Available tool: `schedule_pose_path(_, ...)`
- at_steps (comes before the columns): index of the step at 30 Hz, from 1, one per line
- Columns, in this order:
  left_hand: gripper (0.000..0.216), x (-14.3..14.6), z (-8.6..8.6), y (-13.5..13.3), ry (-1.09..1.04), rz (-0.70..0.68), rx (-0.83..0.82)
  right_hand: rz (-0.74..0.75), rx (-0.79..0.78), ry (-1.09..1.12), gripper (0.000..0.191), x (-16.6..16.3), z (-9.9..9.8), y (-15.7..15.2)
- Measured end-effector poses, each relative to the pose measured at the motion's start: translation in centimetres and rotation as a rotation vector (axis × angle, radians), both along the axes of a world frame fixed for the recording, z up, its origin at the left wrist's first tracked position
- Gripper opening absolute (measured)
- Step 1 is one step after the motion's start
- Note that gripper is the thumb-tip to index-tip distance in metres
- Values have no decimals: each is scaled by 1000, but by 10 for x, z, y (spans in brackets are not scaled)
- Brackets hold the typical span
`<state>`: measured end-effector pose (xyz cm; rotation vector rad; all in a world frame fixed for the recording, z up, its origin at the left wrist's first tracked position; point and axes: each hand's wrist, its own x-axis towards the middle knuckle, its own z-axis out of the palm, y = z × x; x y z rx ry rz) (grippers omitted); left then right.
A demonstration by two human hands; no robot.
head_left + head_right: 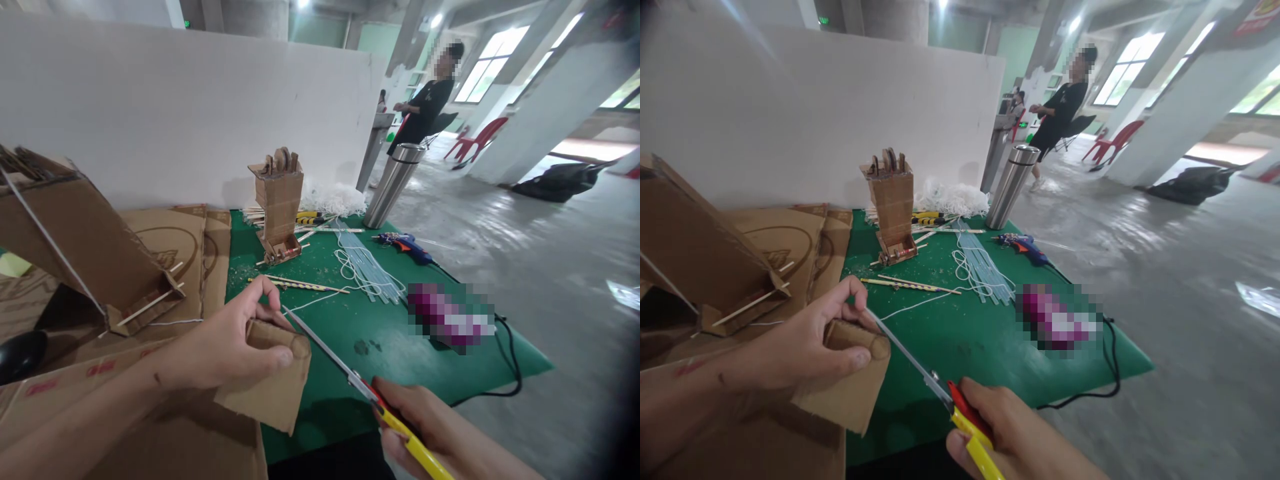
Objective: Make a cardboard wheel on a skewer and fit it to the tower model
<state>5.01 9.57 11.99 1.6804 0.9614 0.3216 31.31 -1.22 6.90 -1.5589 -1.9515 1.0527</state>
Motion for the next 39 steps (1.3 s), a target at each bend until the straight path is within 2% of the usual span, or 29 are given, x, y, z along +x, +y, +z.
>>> schedule_pose_path(3, 35, 0, -2, 1, 0, -14, 11, 44, -52, 6, 43, 3, 1, 1)
schedule_pose_path(6, 32, -1, -5, 0, -3, -14, 24, 23, -44, -34, 42, 6, 3, 4)
schedule_pose_path(10, 26, -2, -7, -1, -20, -27, 49, -27, -32, -196, 40, 13, 3, 17)
schedule_pose_path(16, 37, -5, -5, -4, 45, -98, 169, -24, 142, -538, 41, 30, -10, 47)
schedule_pose_path(22, 26, -5, -9, -13, 100, -166, 238, 107, 277, -727, 32, 31, -26, 67)
schedule_pose_path(27, 19, -5, -21, -14, 147, -119, 198, 193, 226, -735, 26, 26, -23, 84)
schedule_pose_path(30, 18, -5, -30, -11, 68, -94, 116, 215, 159, -665, 26, 26, -11, 92)
schedule_pose_path(33, 15, -6, -37, -7, -14, -89, 30, 303, 106, -505, 19, 23, 4, 102)
schedule_pose_path(36, 16, -7, -41, -6, -51, -98, 31, 345, 212, -502, 12, 5, 10, 119)
schedule_pose_path(39, 23, -8, -44, -7, -85, -84, 56, 303, 349, -594, 14, -27, 1, 142)
